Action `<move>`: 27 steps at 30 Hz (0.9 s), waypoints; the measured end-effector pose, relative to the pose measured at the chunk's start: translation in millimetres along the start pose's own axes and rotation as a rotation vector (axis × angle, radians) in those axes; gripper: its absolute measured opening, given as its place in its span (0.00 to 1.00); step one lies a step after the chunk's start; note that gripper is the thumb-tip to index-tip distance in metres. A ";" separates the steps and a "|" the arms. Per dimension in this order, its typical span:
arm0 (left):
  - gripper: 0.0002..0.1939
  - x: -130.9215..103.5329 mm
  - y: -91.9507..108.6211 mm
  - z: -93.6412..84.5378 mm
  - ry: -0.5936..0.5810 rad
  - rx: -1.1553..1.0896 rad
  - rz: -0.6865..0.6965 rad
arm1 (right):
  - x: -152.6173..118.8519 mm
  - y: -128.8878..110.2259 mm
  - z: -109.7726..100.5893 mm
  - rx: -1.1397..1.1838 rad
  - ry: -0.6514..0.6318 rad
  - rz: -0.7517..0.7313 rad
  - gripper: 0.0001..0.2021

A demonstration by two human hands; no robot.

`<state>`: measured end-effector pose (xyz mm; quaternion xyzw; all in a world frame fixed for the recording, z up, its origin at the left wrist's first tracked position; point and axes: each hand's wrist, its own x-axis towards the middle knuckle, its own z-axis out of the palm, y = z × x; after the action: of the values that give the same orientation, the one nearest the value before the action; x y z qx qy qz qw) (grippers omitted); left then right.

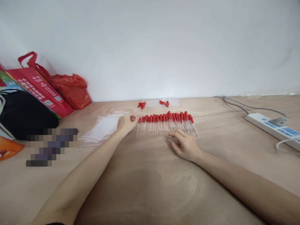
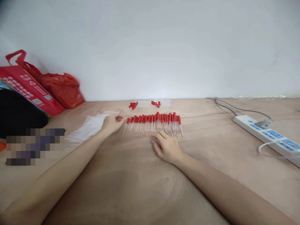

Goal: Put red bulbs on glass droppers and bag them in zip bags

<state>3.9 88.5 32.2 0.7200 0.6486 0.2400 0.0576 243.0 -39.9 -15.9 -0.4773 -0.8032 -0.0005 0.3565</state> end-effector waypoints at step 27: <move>0.13 -34.3 -47.2 -57.0 0.277 -0.120 0.159 | -0.1 1.7 0.3 0.069 0.020 0.011 0.08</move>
<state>-64.3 49.7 54.3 0.7243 0.5760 0.3787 -0.0086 244.1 -38.9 -16.7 -0.4690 -0.7964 0.0245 0.3810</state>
